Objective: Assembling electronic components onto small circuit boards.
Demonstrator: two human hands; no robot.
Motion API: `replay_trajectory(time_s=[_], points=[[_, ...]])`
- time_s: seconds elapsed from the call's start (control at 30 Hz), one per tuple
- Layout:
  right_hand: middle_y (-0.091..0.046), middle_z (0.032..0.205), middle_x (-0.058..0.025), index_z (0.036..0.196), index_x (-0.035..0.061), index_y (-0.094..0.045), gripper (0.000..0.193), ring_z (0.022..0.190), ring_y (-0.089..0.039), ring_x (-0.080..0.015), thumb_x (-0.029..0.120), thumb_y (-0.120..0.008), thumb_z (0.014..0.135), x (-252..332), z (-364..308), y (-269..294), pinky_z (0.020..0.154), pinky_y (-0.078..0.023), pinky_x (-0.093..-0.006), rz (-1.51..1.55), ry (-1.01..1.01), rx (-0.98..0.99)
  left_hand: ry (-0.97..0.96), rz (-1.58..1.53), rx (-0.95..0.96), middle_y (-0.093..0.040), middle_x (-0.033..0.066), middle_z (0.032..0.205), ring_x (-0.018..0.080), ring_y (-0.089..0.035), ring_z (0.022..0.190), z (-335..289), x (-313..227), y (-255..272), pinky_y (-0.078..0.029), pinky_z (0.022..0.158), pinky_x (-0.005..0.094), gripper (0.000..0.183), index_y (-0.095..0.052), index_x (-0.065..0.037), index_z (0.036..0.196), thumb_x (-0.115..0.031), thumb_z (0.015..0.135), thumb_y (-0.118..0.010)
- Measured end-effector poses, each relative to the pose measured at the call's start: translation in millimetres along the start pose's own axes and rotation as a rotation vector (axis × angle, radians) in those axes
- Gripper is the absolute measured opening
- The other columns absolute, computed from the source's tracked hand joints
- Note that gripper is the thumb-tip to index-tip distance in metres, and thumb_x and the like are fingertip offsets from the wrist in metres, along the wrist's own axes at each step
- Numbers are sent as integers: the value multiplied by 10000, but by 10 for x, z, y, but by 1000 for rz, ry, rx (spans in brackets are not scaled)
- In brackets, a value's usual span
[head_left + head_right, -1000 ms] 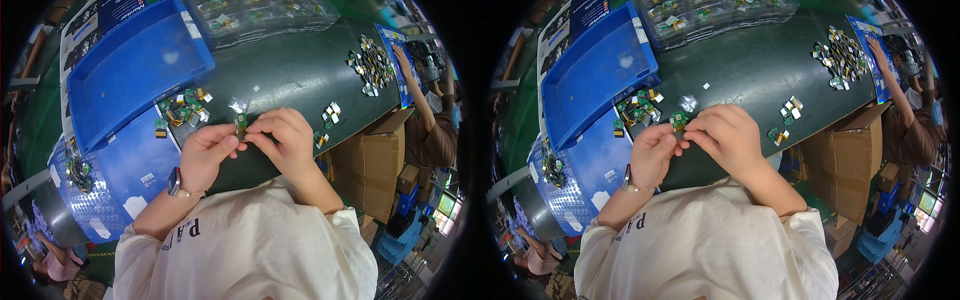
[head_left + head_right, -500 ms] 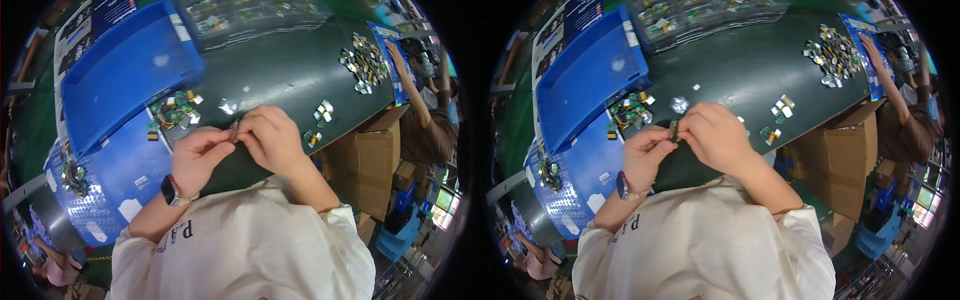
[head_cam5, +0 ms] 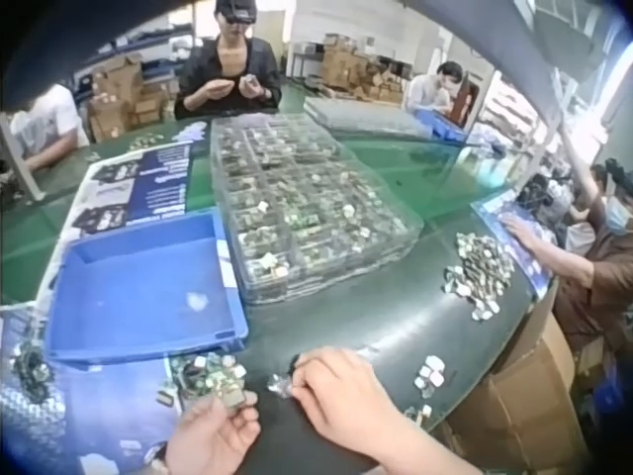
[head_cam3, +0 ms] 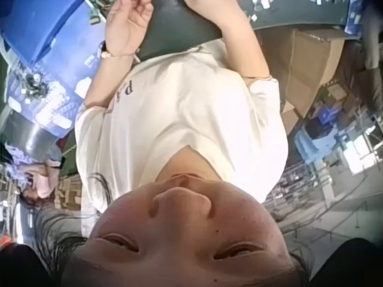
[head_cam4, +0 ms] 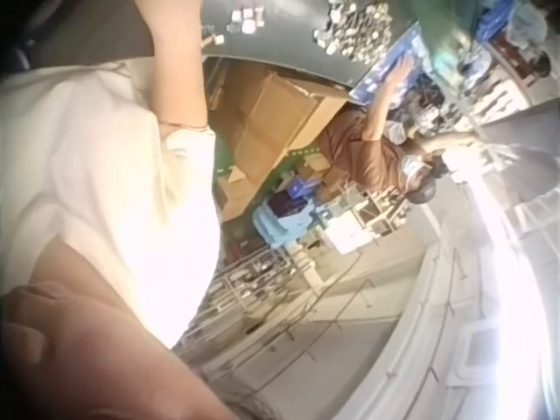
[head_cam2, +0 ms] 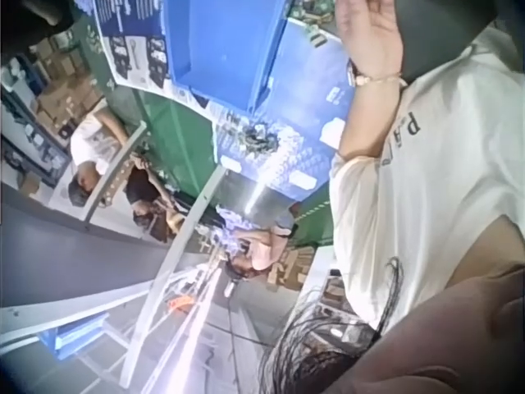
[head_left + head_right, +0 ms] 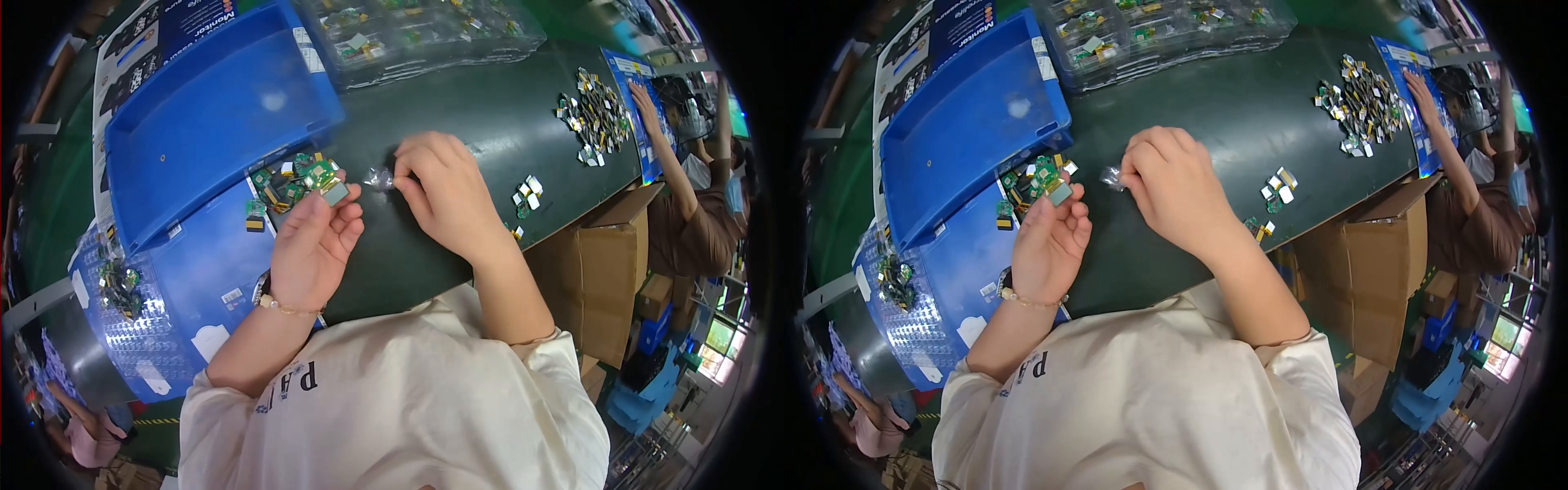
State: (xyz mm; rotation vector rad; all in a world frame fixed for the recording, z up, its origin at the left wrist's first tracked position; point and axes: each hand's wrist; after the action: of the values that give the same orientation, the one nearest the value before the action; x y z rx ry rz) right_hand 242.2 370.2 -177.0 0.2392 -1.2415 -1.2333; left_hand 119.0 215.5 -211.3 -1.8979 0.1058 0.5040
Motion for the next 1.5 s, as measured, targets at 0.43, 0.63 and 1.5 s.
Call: replay_trajectory(time_s=[0.43, 0.63, 1.5], points=[[-536, 986, -84, 920, 105, -569, 301, 910, -522, -284, 129, -702, 651, 31, -49, -140, 768, -438, -382, -195, -143, 129, 10, -184, -4, -570, 29, 946, 139, -572, 858, -34, -21, -10, -502, 775, 269, 194, -519, -78, 1123, -156, 963, -444], [-505, 1217, -126, 1180, 113, -542, 546, 1120, -476, -329, 225, -733, 681, -179, -380, 531, 941, -388, -399, -65, -232, 59, 39, -276, 18, -592, 47, 956, 171, -566, 853, -5, -49, 6, -498, 785, 310, 252, -540, -110, 1051, -297, 978, -389], [-537, 1206, -34, 937, 147, -631, 321, 1144, -477, -270, 226, -746, 648, -83, -477, 259, 919, -373, -457, -227, -183, 162, 120, 696, 77, -519, 138, 1239, 213, -531, 1114, -60, 106, -248, -433, 918, 314, 262, -470, -9, 1178, -117, 947, -410]])
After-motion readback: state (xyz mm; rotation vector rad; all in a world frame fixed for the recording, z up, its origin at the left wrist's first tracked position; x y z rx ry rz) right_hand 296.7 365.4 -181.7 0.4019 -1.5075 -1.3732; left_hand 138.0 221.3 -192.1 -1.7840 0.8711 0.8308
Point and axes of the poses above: each hand's wrist, its own z-axis towards the middle knuckle, its own y-axis out of the back of the hand, x = y × z
